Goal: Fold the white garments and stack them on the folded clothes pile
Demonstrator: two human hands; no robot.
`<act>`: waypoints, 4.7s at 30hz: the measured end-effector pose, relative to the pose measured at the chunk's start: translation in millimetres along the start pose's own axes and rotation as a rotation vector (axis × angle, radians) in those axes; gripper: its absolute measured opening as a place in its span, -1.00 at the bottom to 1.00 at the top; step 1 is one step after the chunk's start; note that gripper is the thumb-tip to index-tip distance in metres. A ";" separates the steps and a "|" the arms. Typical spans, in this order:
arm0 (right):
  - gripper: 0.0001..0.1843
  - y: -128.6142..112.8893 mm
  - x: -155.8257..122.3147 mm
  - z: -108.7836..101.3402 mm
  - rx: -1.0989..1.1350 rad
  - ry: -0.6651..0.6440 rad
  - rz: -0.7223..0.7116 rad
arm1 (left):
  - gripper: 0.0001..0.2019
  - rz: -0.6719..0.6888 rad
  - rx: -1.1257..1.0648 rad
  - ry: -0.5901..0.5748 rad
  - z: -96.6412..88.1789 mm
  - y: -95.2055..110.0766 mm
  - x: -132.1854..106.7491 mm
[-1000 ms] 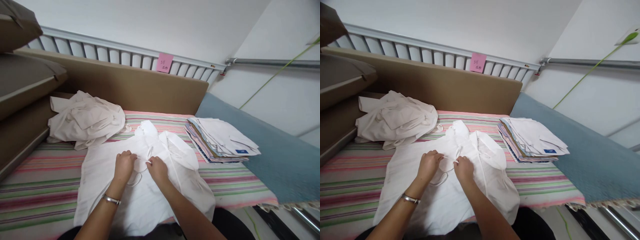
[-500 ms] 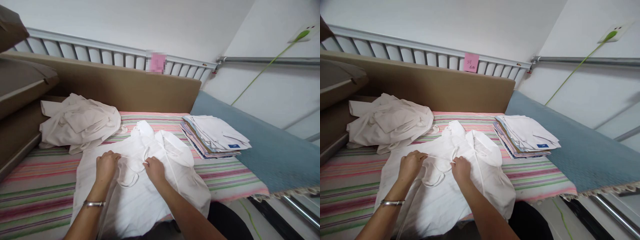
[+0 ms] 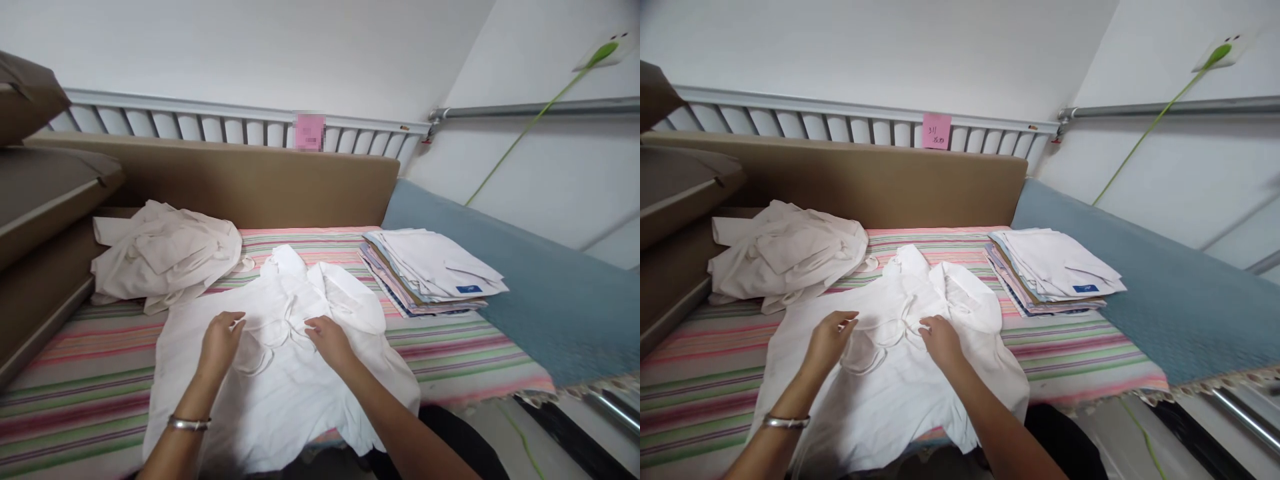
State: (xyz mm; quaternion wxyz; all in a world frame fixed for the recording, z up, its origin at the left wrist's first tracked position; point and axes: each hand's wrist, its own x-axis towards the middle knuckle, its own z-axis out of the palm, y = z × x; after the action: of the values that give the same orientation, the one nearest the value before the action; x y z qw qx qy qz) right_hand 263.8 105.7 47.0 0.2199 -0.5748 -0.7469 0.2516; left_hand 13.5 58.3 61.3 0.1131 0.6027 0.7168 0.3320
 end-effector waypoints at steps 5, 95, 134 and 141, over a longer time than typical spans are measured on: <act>-0.65 -6.4 36.2 -8.4 -0.089 0.008 -0.098 | -0.74 0.163 -0.019 -0.017 36.6 35.6 -1.6; -0.77 -21.6 0.3 44.7 1.130 -0.197 0.390 | -0.66 -0.758 -0.779 -0.403 100.0 74.2 77.1; -0.68 23.8 -18.6 -44.5 -0.116 0.002 0.016 | -0.74 0.049 0.323 -0.134 25.1 35.8 -22.6; -0.55 -14.5 -23.1 0.9 -0.236 -0.111 -0.379 | -0.59 0.272 0.398 -0.158 59.7 56.7 -78.1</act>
State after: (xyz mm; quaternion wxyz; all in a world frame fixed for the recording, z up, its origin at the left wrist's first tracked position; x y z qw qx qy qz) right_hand 258.0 80.1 54.5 0.1531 -0.4314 -0.8767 0.1477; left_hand 111.2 8.3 32.4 0.0022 0.7279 0.6694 0.1485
